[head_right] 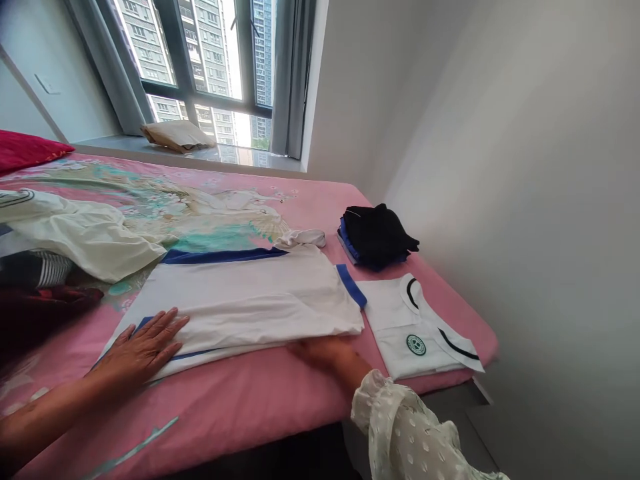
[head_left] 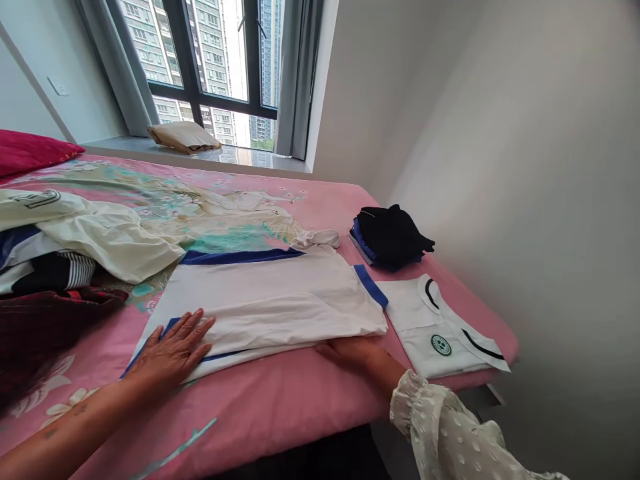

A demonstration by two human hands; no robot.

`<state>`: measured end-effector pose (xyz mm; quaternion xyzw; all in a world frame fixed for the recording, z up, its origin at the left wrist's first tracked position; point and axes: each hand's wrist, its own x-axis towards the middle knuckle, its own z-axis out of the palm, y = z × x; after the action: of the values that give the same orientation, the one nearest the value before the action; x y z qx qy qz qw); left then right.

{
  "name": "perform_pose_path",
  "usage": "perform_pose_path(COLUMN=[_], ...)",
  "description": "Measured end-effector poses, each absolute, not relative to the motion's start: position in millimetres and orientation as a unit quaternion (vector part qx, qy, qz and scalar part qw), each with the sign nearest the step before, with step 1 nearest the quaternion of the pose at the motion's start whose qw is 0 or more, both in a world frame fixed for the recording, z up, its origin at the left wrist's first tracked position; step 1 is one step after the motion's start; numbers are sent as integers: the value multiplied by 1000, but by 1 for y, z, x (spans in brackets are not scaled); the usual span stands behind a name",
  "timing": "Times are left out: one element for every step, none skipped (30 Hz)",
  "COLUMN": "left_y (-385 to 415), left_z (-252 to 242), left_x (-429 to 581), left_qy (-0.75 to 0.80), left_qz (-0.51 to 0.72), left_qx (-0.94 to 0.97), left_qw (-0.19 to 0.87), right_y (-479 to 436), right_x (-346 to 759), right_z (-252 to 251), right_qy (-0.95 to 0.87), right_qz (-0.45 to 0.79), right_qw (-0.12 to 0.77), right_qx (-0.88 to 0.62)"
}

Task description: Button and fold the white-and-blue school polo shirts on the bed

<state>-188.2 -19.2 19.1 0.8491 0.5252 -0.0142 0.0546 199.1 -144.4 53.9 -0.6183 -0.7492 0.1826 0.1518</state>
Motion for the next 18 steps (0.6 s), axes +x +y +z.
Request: perform_pose_path(left_y=[-19, -18, -17, -15, -13, -10, -6, -1, 4, 9, 14, 18, 22, 24, 26, 26, 26, 26], left_z=[17, 16, 14, 14, 14, 15, 17, 20, 25, 31, 38, 46, 54, 62, 70, 76, 82, 85], left_x=[-189, -190, -190, -191, -192, -193, -193, -192, -190, -185, -177, -166, -152, -134, -113, -90, -66, -42], left_qy=[523, 523, 523, 525, 528, 529, 530, 527, 517, 499, 473, 444, 414, 387, 365, 345, 331, 324], left_qz=[-13, -13, -13, -13, -13, -13, -9, -1, 13, 31, 53, 76, 93, 103, 104, 97, 85, 72], left_qx=[851, 851, 851, 850, 848, 847, 846, 849, 855, 866, 879, 892, 905, 916, 924, 931, 936, 939], left_qw=[46, 40, 39, 40, 45, 49, 50, 46, 39, 31, 26, 25, 29, 38, 50, 64, 78, 89], right_y=[-149, -154, -159, -164, -169, -175, -182, -189, -195, -201, -206, -208, -209, -209, -206, -202, -197, -192], right_x=[204, 210, 214, 219, 224, 229, 235, 241, 248, 255, 261, 268, 274, 278, 282, 284, 285, 285], right_z=[52, 51, 49, 48, 46, 44, 41, 39, 37, 36, 35, 35, 36, 37, 37, 38, 38, 37], right_qy=[-754, -758, -763, -770, -775, -778, -776, -770, -759, -744, -727, -711, -701, -699, -704, -712, -718, -722], right_qz=[181, 175, 163, 146, 125, 103, 80, 53, 21, -15, -52, -86, -111, -127, -133, -134, -133, -131], right_qw=[130, 112, 101, 97, 105, 121, 143, 174, 207, 240, 266, 284, 292, 290, 282, 275, 269, 268], right_qx=[-618, -619, -617, -614, -610, -608, -609, -611, -616, -624, -631, -638, -641, -641, -638, -633, -627, -624])
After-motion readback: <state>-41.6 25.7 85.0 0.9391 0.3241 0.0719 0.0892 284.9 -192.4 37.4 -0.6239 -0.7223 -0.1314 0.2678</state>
